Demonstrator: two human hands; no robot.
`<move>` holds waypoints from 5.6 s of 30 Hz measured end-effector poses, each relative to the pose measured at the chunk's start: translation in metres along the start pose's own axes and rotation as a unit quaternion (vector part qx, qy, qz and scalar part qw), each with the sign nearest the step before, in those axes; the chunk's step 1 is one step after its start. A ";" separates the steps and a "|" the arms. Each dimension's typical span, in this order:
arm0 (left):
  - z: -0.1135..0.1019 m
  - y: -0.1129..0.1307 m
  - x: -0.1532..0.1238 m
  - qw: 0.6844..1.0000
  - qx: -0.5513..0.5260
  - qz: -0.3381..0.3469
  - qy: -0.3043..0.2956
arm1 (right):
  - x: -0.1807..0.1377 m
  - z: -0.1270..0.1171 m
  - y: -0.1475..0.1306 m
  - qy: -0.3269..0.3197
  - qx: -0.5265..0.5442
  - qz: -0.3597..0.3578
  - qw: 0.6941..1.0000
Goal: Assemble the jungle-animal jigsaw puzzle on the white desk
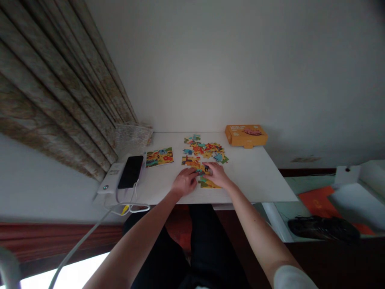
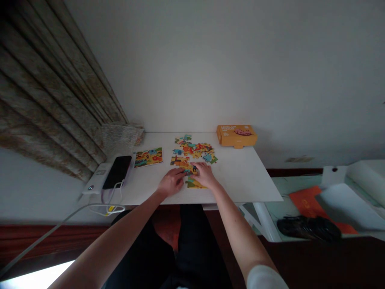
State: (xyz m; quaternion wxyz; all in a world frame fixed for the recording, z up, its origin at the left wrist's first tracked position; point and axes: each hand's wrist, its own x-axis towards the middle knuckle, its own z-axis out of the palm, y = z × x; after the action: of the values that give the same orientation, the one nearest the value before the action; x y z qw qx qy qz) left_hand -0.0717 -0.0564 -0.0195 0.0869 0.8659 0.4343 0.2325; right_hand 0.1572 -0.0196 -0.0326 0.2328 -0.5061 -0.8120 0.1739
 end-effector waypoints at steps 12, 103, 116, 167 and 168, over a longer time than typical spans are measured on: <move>0.004 -0.001 -0.002 1.000 -0.001 -0.019 0.021 | -0.013 -0.005 0.009 0.010 0.026 -0.054 0.998; -0.014 0.001 -0.017 0.997 -0.047 -0.054 -0.012 | 0.161 -0.014 0.048 -0.054 -0.140 0.072 0.986; -0.014 0.001 -0.017 0.998 -0.043 -0.048 -0.012 | 0.183 -0.023 0.044 -0.071 -0.060 0.116 0.989; -0.013 -0.006 -0.014 0.993 -0.008 -0.099 -0.063 | 0.015 -0.051 0.012 -0.043 0.289 0.157 0.943; -0.012 -0.007 -0.015 0.993 -0.007 -0.099 -0.059 | 0.014 -0.051 0.011 -0.046 0.294 0.156 0.942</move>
State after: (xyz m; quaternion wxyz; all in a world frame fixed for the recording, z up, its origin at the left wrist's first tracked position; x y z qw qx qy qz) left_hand -0.0899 -0.0644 -0.0164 0.1415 0.8300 0.5106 0.1742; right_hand 0.1883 0.0000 0.0066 0.3037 -0.5274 -0.6452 0.4619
